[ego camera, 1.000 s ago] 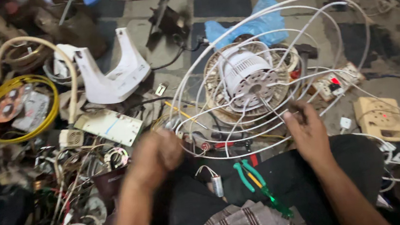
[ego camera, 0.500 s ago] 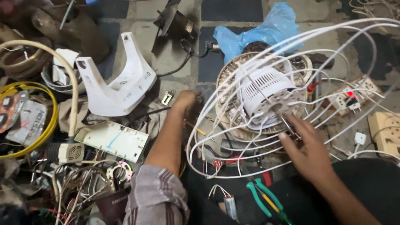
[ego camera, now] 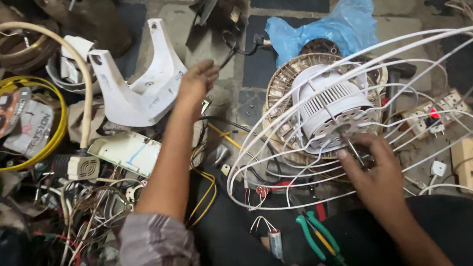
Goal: The person sits on the floor and disassembles a white electric fan. They use a screwdriver to remove screws from the fan's motor housing and cage, then detach the wire cage and the motor unit from the base.
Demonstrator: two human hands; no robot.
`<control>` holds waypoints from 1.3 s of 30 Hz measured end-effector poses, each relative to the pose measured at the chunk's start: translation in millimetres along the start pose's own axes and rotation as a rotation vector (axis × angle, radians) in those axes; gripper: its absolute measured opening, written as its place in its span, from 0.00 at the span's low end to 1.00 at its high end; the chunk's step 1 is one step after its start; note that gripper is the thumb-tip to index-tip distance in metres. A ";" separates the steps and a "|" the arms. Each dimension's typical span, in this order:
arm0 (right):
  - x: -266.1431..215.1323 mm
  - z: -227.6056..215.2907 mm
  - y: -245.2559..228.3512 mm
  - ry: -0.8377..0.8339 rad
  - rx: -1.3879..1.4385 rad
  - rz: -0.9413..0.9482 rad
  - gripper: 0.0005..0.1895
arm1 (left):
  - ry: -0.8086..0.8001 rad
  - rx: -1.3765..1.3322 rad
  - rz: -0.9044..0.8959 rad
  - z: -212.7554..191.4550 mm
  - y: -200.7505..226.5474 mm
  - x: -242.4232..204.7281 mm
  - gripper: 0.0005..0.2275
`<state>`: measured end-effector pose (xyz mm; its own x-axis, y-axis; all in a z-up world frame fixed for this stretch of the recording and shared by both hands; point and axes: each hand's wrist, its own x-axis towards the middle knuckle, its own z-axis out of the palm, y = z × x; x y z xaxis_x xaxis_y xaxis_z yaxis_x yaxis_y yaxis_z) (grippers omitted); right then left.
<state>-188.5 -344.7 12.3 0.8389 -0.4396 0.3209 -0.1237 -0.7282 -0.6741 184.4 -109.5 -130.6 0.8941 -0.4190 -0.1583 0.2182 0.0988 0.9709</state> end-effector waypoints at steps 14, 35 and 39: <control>-1.6 7.4 -1.6 -0.023 -0.250 0.093 0.15 | -0.283 0.257 0.324 95.6 105.5 -263.9 0.29; -71.3 -65.1 68.8 0.419 -0.078 0.228 0.12 | -0.086 0.081 0.471 102.1 90.7 -288.5 0.15; -56.8 -105.7 124.4 0.606 0.064 0.181 0.35 | -0.111 0.150 0.513 101.5 92.3 -296.0 0.15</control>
<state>-307.5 -465.9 -19.5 0.3569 -0.7858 0.5051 -0.1873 -0.5899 -0.7854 -99.8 -67.9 24.1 0.8225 -0.4449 0.3544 -0.3005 0.1892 0.9348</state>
